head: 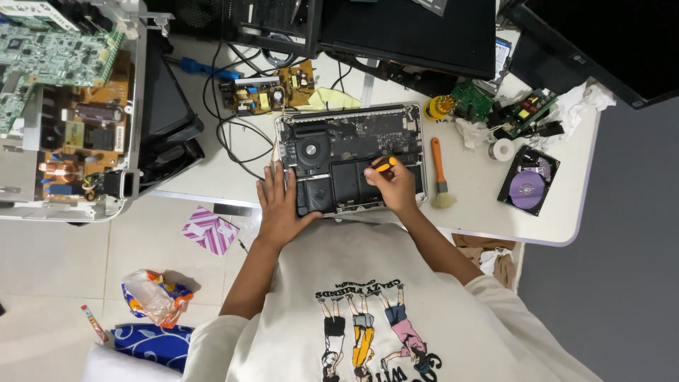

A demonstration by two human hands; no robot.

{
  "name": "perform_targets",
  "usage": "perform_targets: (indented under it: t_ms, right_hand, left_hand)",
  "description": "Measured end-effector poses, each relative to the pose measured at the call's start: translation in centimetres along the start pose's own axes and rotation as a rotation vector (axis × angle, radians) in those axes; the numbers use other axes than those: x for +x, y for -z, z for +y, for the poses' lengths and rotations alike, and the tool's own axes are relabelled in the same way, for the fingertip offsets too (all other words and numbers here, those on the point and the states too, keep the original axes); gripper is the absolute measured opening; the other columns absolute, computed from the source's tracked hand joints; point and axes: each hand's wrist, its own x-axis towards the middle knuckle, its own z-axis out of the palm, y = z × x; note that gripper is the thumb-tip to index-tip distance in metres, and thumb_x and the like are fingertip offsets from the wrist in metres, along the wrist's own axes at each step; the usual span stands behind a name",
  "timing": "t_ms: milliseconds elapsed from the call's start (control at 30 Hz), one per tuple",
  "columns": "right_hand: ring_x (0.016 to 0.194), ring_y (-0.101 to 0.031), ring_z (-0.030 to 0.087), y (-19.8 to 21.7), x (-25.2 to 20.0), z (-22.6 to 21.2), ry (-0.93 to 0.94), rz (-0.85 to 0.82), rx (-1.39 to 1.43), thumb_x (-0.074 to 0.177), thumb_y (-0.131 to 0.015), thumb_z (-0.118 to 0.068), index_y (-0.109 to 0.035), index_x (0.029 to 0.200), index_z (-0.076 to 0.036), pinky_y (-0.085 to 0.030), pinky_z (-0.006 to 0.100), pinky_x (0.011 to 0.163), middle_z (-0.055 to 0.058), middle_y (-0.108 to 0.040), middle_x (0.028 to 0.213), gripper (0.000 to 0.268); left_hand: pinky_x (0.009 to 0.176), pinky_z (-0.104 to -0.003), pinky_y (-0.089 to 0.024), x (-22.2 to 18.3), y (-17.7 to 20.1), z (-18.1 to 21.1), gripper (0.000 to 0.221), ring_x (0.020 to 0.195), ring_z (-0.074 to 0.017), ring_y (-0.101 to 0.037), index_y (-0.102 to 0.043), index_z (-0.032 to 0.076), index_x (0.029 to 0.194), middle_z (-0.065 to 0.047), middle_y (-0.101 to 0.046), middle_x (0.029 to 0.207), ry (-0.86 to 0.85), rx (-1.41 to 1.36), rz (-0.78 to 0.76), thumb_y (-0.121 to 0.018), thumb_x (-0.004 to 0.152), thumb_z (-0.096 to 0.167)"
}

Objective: Opening a laptop and using a screwdriver to work on internal components

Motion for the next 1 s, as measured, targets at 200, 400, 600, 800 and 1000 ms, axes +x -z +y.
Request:
perform_targets:
  t_ms: [200,400,600,800,1000]
  right_hand:
    - [0.078,-0.075,0.025,-1.1,-0.7,-1.8,0.182,0.060,-0.248,0.081,-0.090,-0.011,-0.072,0.094,-0.002,-0.062,0.032,0.066,0.015,-0.075,0.084,0.024]
    - [0.081,-0.074,0.031,-1.7,-1.2,-3.9,0.482,0.011,-0.517,0.079,-0.090,-0.014,-0.069,0.081,-0.007,-0.057,0.037,0.071,0.010,-0.076,0.085,0.023]
    - [0.078,-0.073,0.028,-1.1,-1.0,-2.7,0.365,0.019,-0.378,0.082,-0.088,-0.011,-0.068,0.080,-0.005,-0.055,0.034,0.069,0.012,-0.076,0.082,0.021]
    - [0.074,-0.073,0.021,-0.3,0.3,0.5,0.077,0.042,-0.033,0.079,-0.087,-0.001,-0.065,0.082,0.001,-0.059,0.030,0.064,0.019,-0.074,0.077,0.023]
    - [0.078,-0.074,0.030,0.5,1.3,2.2,-0.026,0.010,0.190,0.079,-0.087,0.004,-0.059,0.089,0.010,-0.064,0.039,0.070,0.029,-0.071,0.082,0.030]
  left_hand:
    - [0.120,-0.070,0.003,-0.3,-0.3,-0.1,0.125,0.154,-0.0466,0.012,-0.015,0.007,0.163,-0.021,0.005,0.170,0.016,-0.016,0.014,-0.076,0.073,0.068]
    - [0.120,-0.070,0.004,-0.5,-0.6,-0.2,0.126,0.153,-0.0471,0.014,-0.012,0.009,0.164,-0.019,0.007,0.170,0.037,-0.026,0.008,-0.075,0.074,0.069]
    - [0.120,-0.069,0.004,-0.5,-0.7,-0.2,0.126,0.153,-0.0473,0.013,-0.012,0.008,0.163,-0.019,0.006,0.170,0.040,-0.019,0.005,-0.074,0.073,0.071]
    - [0.121,-0.069,0.003,-0.5,-0.3,0.0,0.126,0.153,-0.0480,0.012,-0.011,0.007,0.163,-0.020,0.006,0.170,0.038,0.002,-0.010,-0.073,0.074,0.072]
    - [0.121,-0.068,0.002,-0.5,0.0,0.3,0.126,0.154,-0.0471,0.012,-0.011,0.008,0.163,-0.020,0.006,0.170,0.048,0.014,-0.024,-0.071,0.074,0.074]
